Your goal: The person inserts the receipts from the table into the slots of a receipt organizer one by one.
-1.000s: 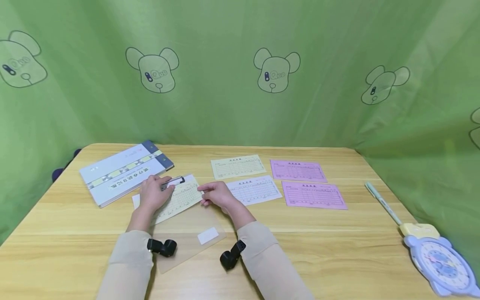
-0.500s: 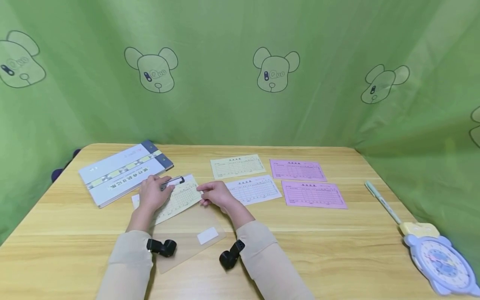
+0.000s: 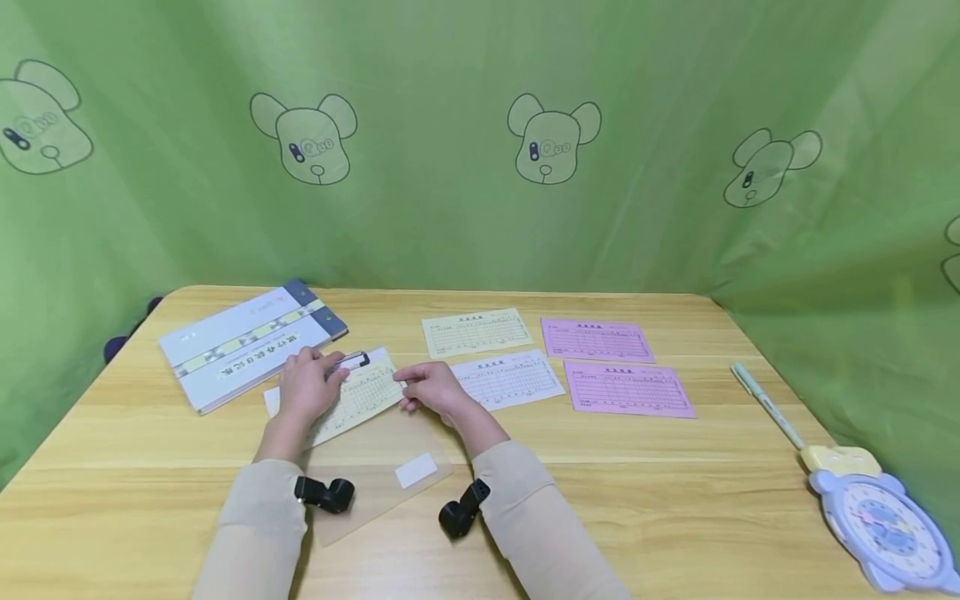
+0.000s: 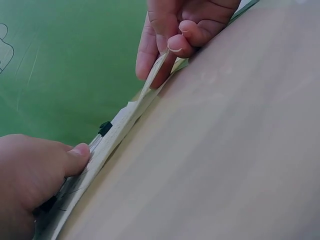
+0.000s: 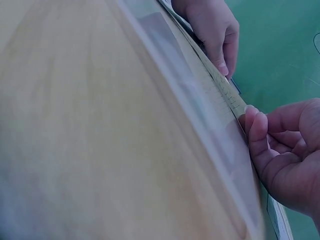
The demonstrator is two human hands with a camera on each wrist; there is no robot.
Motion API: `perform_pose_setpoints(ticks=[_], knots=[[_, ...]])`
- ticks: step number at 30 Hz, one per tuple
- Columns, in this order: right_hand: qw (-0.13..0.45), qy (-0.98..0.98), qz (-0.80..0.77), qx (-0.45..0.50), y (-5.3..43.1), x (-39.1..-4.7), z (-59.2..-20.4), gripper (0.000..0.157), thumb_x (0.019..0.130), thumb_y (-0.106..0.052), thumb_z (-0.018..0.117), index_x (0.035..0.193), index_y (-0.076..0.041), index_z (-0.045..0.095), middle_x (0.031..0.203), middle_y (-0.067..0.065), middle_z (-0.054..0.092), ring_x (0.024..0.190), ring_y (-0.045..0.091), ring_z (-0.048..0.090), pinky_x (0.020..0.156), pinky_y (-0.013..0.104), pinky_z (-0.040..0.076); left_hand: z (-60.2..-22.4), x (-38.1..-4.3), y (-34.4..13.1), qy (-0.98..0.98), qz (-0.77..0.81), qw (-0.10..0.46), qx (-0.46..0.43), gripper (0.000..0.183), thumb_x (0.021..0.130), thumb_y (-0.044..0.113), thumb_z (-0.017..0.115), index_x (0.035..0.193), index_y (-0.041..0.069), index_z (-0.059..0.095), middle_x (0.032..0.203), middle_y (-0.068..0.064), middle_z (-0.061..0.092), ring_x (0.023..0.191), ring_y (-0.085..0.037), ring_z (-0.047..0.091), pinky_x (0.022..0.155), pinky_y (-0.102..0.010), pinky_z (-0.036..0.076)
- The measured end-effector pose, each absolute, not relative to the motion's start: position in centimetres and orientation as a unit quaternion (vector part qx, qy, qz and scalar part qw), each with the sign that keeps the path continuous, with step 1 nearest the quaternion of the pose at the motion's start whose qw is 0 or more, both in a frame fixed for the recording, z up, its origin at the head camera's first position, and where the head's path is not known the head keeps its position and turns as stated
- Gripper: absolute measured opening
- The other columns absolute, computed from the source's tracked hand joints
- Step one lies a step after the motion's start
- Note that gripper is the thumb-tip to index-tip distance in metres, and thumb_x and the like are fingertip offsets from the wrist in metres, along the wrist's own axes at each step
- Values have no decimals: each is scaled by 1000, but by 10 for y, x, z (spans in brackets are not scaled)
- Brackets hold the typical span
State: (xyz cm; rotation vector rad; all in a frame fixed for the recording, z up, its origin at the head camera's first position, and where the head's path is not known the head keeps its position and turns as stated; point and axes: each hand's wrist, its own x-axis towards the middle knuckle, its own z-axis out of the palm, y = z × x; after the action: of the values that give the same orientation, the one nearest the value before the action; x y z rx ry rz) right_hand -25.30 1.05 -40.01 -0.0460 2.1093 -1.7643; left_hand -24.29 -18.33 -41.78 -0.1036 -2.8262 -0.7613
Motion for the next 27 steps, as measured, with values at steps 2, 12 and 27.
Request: perform_pose_setpoints(ticks=[2, 12, 27], knots=[[194, 755, -626, -18, 10, -251, -396, 31, 75, 15, 51, 103, 6, 58, 91, 16, 54, 56, 16, 56, 58, 26, 48, -418, -244, -183, -964, -240, 111, -42, 35, 86, 22, 51, 116, 3, 53, 97, -16, 42, 86, -32, 36, 74, -45, 28], [189, 751, -632, -18, 8, -257, -405, 30, 73, 15, 52, 101, 4, 60, 88, 13, 53, 53, 14, 55, 53, 22, 47, -419, -245, -184, -969, -195, 141, -61, 32, 86, 21, 52, 112, 3, 57, 93, -16, 45, 82, -33, 39, 73, -45, 30], [182, 752, -633, -14, 3, -263, -404, 31, 73, 16, 51, 101, 5, 59, 85, 14, 52, 51, 14, 54, 51, 22, 46, -422, -247, -185, -966, -202, 149, -64, 30, 86, 21, 52, 109, 2, 59, 91, -15, 46, 80, -31, 39, 73, -42, 29]])
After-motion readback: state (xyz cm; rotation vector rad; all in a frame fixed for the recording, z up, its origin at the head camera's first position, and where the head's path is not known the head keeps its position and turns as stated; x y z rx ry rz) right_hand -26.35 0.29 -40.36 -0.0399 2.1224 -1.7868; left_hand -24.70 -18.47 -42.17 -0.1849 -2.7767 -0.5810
